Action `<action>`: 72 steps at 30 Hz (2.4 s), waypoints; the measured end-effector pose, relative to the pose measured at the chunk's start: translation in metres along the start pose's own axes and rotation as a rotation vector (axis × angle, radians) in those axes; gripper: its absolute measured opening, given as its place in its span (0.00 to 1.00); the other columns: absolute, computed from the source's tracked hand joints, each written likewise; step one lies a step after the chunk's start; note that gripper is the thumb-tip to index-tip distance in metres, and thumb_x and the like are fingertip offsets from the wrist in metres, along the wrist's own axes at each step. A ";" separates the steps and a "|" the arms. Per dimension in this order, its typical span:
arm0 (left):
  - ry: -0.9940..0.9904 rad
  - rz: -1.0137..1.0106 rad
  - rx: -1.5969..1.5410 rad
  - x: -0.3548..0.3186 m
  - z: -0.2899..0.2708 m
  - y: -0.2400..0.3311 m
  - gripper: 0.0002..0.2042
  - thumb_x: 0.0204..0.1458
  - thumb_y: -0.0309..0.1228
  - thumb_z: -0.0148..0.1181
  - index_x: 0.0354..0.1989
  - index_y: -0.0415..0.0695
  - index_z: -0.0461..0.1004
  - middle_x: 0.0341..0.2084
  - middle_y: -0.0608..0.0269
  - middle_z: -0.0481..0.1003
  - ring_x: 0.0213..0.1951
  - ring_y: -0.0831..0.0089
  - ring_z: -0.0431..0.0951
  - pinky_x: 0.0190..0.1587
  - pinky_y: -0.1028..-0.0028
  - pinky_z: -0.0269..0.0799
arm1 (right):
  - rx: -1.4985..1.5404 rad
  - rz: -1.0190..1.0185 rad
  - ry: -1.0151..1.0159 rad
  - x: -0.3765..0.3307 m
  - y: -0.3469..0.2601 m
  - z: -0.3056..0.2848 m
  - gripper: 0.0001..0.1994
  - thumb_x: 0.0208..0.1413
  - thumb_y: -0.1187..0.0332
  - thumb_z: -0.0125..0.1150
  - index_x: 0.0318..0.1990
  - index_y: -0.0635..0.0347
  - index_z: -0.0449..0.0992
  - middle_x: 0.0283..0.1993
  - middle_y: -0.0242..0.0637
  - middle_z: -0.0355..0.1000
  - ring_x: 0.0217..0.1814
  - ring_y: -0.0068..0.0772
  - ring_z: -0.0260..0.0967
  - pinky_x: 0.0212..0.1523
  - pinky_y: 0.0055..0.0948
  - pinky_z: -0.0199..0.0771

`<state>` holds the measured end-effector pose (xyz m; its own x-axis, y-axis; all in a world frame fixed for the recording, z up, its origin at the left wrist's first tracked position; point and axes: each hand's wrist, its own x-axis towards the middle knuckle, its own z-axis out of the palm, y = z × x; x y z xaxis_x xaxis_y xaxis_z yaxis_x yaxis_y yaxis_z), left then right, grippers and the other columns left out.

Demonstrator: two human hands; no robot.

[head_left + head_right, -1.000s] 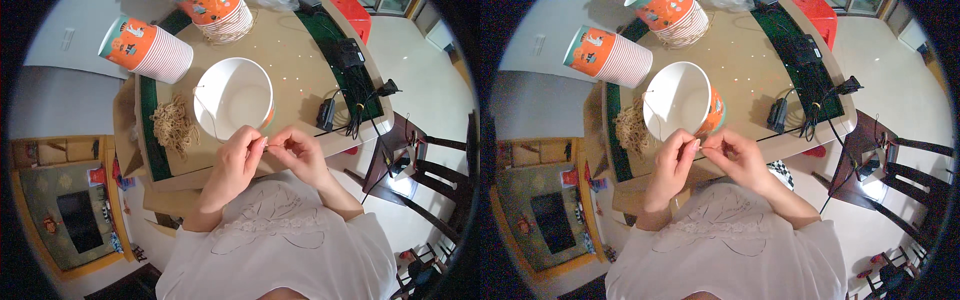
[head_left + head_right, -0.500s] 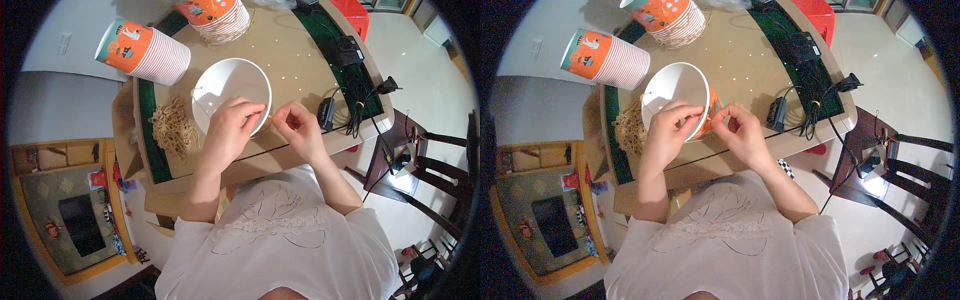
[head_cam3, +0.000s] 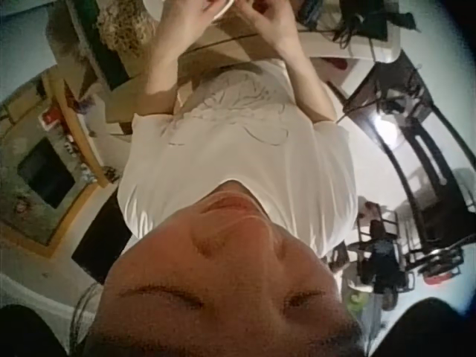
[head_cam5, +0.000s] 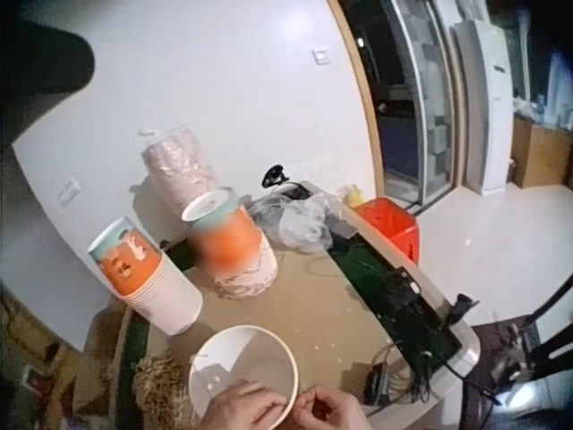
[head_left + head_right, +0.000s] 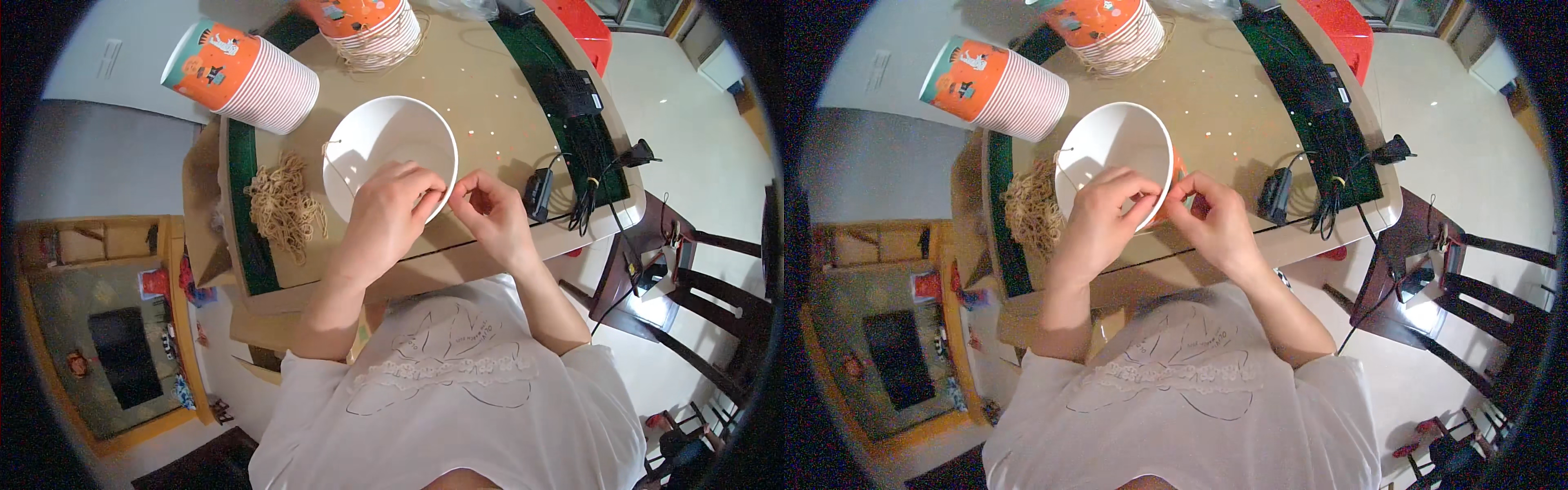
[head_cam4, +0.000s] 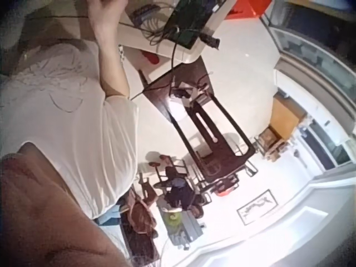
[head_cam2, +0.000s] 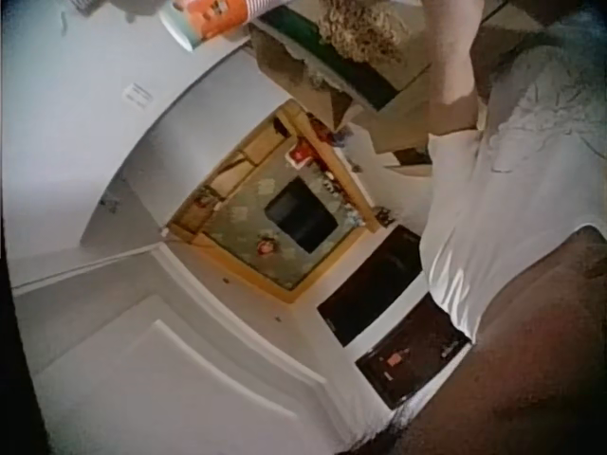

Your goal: Secure paper bowls with rubber bands for packaging.

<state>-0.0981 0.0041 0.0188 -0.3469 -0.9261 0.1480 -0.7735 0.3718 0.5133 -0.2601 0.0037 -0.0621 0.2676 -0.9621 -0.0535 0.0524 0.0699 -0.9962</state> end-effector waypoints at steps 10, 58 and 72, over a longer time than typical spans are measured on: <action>-0.203 -0.462 -0.892 0.009 -0.005 -0.022 0.06 0.60 0.30 0.49 0.38 0.41 0.65 0.25 0.64 0.73 0.25 0.79 0.71 0.27 0.79 0.68 | -0.496 -0.550 -0.142 -0.023 -0.067 0.020 0.12 0.43 0.78 0.59 0.38 0.60 0.70 0.33 0.42 0.71 0.30 0.43 0.71 0.28 0.34 0.72; -0.239 -0.583 -1.669 -0.005 -0.006 -0.050 0.05 0.55 0.28 0.55 0.32 0.39 0.74 0.23 0.66 0.72 0.20 0.82 0.69 0.18 0.84 0.60 | -0.267 -0.583 0.306 0.012 -0.009 0.051 0.08 0.58 0.78 0.54 0.43 0.66 0.77 0.44 0.38 0.73 0.29 0.16 0.66 0.26 0.15 0.66; -0.064 -0.497 -1.280 -0.017 -0.012 -0.046 0.06 0.52 0.25 0.59 0.34 0.35 0.75 0.23 0.65 0.74 0.20 0.85 0.67 0.19 0.83 0.60 | -0.094 -0.308 0.139 0.009 -0.020 0.042 0.08 0.55 0.80 0.57 0.42 0.67 0.77 0.38 0.35 0.75 0.33 0.18 0.69 0.33 0.17 0.70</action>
<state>-0.0508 0.0019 0.0028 -0.2306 -0.9256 -0.3000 0.1901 -0.3452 0.9191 -0.2183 0.0043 -0.0395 0.1195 -0.9612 0.2485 0.0194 -0.2479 -0.9686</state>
